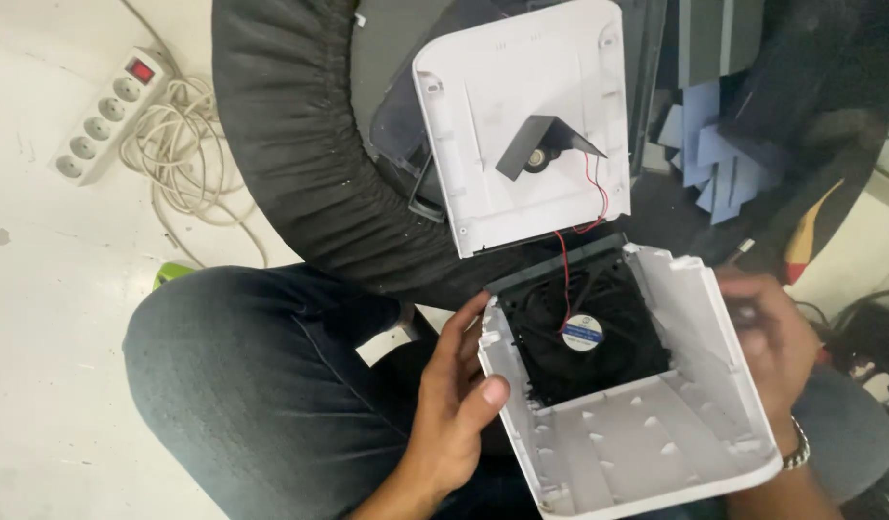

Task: Disassembling and cleaning the internal components of a small electronic device using a screwdriver and brush.

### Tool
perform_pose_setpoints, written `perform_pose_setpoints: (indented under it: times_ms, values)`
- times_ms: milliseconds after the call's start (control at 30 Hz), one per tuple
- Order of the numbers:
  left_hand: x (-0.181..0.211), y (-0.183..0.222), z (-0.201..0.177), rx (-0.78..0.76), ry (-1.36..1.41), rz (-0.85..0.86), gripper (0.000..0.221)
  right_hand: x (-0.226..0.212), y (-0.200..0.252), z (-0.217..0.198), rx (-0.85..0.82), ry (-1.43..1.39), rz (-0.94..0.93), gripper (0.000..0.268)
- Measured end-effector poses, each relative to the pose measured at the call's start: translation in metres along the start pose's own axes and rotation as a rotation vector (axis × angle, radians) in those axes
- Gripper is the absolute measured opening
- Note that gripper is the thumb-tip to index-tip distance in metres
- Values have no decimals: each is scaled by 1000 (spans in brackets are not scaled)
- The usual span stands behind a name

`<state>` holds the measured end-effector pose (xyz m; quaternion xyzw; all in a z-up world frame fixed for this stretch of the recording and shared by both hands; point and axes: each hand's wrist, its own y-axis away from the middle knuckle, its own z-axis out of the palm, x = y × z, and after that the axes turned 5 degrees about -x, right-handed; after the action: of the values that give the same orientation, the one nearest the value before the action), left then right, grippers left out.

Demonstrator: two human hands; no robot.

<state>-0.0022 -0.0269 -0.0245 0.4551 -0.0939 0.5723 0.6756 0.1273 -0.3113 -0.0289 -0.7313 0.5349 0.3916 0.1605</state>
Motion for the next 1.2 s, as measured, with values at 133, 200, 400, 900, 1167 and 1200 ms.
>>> perform_pose_setpoints:
  times_ms: [133,200,400,900,1167,1200]
  values:
    - [-2,4,-1,-19,24,-43,103,8,6,1,22,-15,90,93]
    - [-5,3,-2,-14,8,-29,104,9,1,0,25,-56,118,98]
    - [4,5,-2,47,-28,-112,109,-5,-11,-1,-84,36,250,112]
    - [19,3,2,35,-222,47,97,-83,-44,4,-273,-328,-29,117]
    - [13,3,7,14,-300,124,107,-66,-28,-17,-289,45,220,57]
    - [12,3,7,8,-304,122,107,-66,-27,-18,-282,41,224,57]
